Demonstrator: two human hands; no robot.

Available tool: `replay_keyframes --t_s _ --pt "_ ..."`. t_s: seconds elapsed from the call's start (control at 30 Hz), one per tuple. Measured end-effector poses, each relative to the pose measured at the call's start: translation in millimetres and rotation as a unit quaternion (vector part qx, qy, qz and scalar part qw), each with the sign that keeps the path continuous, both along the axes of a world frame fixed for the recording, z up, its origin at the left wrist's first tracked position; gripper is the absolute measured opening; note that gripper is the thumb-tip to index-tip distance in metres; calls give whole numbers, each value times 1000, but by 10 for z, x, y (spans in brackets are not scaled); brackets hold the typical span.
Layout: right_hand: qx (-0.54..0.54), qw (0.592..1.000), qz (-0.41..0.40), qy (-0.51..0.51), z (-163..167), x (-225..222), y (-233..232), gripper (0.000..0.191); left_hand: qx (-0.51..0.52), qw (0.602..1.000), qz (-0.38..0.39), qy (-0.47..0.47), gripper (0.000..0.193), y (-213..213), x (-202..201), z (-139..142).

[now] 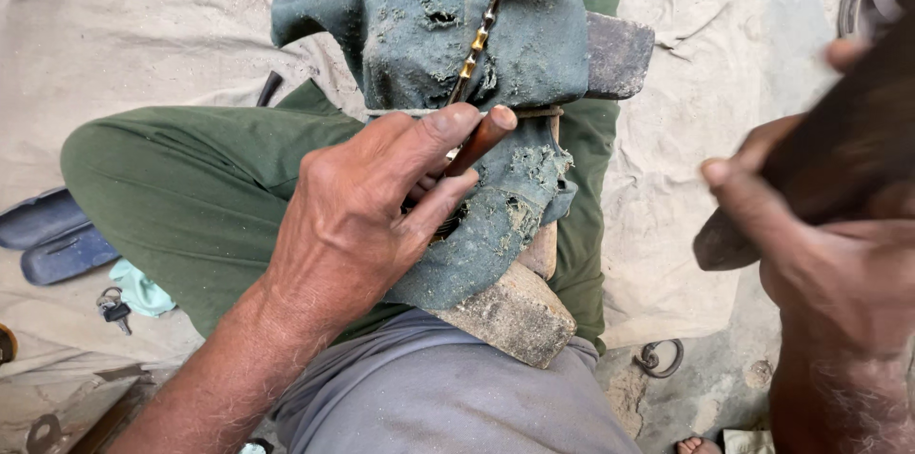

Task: The person sits on the ground with a brass bell-like object held against a cloth-covered brick rest. They hold a wooden punch against the metal surface and strike it repeatedly with a wooden mallet, rotating the object to work different areas of the patterned surface.

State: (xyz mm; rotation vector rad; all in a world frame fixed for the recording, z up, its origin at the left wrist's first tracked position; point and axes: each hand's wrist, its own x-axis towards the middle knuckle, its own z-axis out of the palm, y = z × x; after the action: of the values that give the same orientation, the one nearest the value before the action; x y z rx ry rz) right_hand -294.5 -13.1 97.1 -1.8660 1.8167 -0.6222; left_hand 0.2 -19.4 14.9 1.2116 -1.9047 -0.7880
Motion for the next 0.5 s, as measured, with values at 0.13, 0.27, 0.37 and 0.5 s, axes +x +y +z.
replay_keyframes --t_s 0.13,0.27,0.37,0.5 --pt "-15 988 108 112 107 78 -123 66 0 1000 -7 7 51 -8 -3 29" --pt "-32 978 157 133 28 83 -130 69 10 1000 -5 7 47 8 3 35" --pt "32 996 -83 -21 -47 -23 -6 60 8 1000 -14 -6 43 15 14 43" --pt "52 975 146 158 -82 -238 27 57 1 1000 -22 -9 38 -11 2 157"
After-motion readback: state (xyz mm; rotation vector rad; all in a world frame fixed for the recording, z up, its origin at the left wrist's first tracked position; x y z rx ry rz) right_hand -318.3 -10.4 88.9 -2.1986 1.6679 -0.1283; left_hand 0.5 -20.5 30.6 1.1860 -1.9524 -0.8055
